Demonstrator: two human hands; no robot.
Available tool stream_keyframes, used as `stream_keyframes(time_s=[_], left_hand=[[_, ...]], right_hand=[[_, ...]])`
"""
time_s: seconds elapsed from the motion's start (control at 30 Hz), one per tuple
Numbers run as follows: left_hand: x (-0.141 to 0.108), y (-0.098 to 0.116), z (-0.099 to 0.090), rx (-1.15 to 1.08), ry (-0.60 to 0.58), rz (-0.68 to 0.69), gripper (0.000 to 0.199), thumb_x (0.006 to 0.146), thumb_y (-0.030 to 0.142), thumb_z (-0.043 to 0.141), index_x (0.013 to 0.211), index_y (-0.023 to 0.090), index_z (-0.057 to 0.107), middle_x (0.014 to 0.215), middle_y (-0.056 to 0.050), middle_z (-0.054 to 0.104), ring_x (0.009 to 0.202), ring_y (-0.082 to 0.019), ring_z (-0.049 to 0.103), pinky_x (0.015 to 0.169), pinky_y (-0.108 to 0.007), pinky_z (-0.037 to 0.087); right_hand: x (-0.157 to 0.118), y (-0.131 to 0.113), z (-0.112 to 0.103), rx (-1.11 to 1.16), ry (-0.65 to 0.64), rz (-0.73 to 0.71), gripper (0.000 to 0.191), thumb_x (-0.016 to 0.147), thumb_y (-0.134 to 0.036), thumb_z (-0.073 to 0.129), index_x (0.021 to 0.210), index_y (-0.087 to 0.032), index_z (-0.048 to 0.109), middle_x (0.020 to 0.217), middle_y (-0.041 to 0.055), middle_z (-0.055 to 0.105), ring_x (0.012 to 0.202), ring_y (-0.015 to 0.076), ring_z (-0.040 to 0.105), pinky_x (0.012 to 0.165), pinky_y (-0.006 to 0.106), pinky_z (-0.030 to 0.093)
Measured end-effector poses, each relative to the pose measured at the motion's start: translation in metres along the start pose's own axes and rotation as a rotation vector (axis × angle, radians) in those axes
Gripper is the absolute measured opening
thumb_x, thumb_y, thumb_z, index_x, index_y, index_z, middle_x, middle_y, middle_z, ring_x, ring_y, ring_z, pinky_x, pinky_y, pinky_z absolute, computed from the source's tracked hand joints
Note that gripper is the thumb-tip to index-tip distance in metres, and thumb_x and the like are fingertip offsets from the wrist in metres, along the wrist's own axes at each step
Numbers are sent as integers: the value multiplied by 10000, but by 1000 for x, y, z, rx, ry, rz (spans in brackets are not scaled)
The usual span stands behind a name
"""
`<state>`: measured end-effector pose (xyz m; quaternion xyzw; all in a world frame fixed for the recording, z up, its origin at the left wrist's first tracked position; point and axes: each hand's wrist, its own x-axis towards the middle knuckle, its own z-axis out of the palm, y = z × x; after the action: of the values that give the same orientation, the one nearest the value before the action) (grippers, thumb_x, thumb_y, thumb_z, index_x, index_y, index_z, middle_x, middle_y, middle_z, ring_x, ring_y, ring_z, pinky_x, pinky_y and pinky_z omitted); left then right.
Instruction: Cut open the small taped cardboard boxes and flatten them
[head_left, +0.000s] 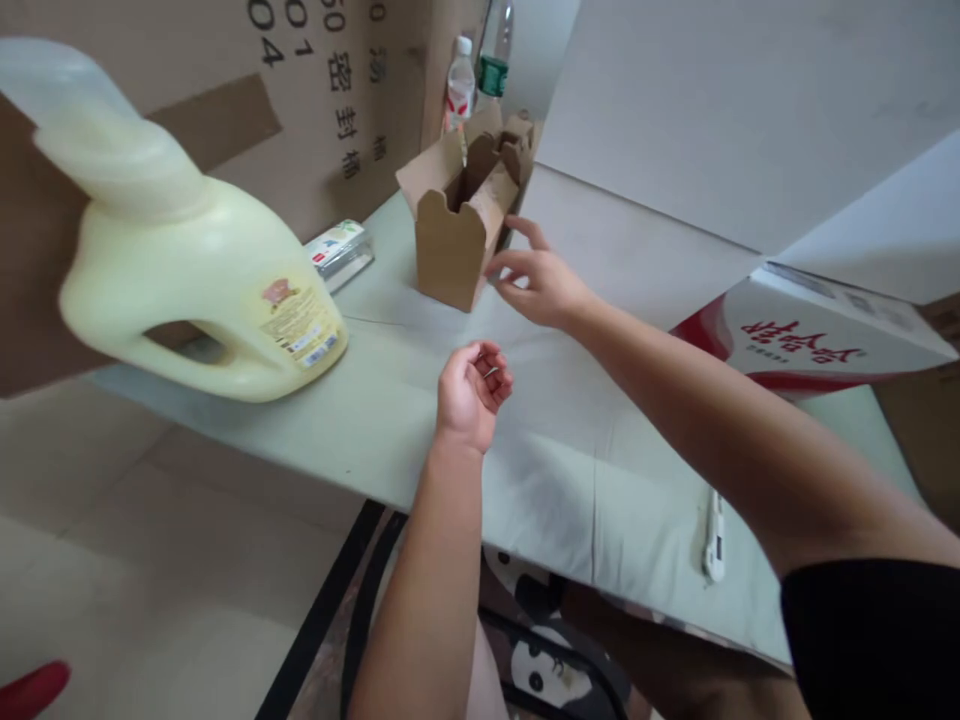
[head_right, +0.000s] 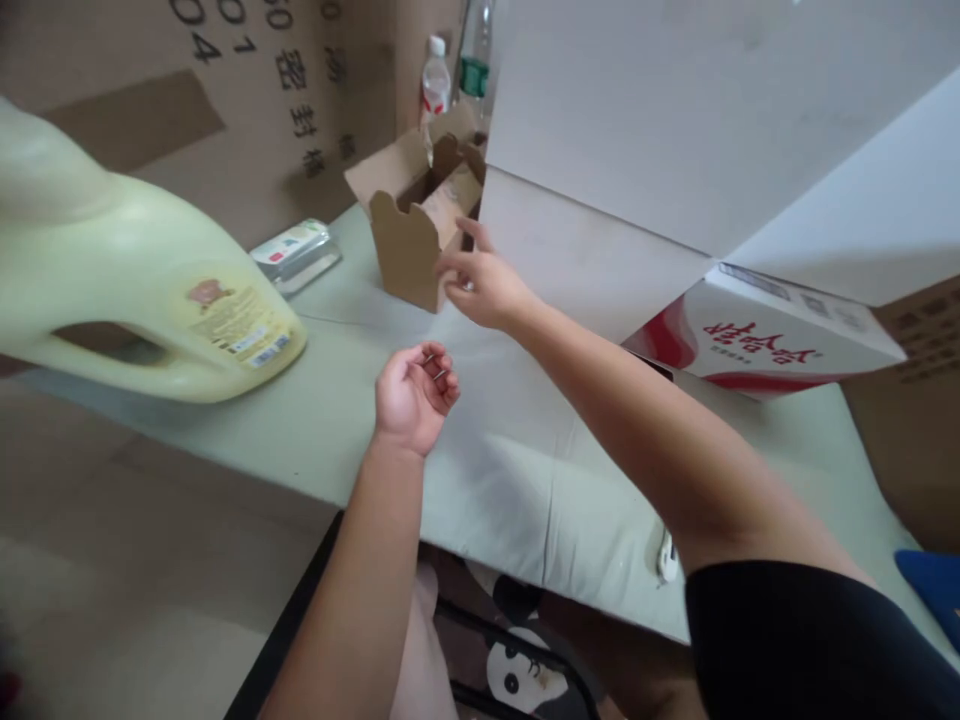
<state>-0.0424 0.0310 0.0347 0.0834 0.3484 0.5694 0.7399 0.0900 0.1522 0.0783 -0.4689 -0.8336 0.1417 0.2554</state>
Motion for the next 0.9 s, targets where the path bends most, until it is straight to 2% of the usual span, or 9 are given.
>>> stream_keyframes(time_s=[0.1,0.2,0.27,0.33,0.43,0.53,0.67,0.77,0.9], left_hand=[[-2,7,-4,17,19,25,141,727,310,534,728,174,572,635,12,529,486,-83,502,476,-202,372],[0,10,-10,22,148,116,127,725,312,532,714,186,534,628,23,493,502,-87,485,499,-212,357],[2,11,-15,40,318,272,101,734,298,515,721,199,504,647,28,476,555,-94,509,547,-213,375],[4,12,-21,86,455,479,70,752,279,491,752,209,492,714,19,505,682,-108,570,646,-220,415],[4,12,-28,182,505,712,75,797,273,479,831,222,521,908,-9,597,974,-144,613,853,-266,443],[2,7,-27,251,323,794,193,862,363,495,961,233,597,1135,-42,648,1183,-182,580,983,-305,431],[-6,-12,-14,364,-204,714,488,881,636,478,1012,215,685,1104,-89,712,1120,-233,656,991,-357,482],[-10,-31,-2,539,-495,717,696,863,792,364,895,199,727,956,-108,743,1022,-263,696,984,-415,507],[-9,-51,11,798,-608,872,475,899,651,529,878,218,721,876,-81,744,970,-231,701,963,-392,519]], right_hand=[[46,-24,26,-90,-59,-20,334,821,-158,615,1145,-144,694,1426,112,552,1174,266,642,1080,430,483],[44,-33,28,-112,-23,47,396,835,-130,566,1211,-122,690,1265,93,682,1237,300,621,1096,438,470],[13,-37,18,-40,40,39,358,849,-129,526,1136,-144,740,1163,70,738,1144,277,681,1041,419,517],[-37,-44,-1,68,86,-31,307,866,-163,514,1011,-181,784,1057,50,776,1041,261,727,953,407,568],[-133,-58,-36,197,65,-158,250,877,-185,558,800,-222,793,1059,63,791,994,259,754,833,359,604],[-235,-69,-66,190,76,-93,270,835,-104,593,879,-279,793,1130,52,779,935,247,772,684,308,611],[-335,-65,-79,48,218,83,275,834,-109,595,982,-273,759,1343,89,681,1039,280,746,793,356,609],[-366,-52,-71,-80,292,147,130,862,-155,602,901,-211,713,1425,151,609,981,268,740,758,365,583],[-365,-38,-56,-203,472,251,70,920,-284,572,891,-226,599,1291,134,682,1152,322,638,951,497,492]])
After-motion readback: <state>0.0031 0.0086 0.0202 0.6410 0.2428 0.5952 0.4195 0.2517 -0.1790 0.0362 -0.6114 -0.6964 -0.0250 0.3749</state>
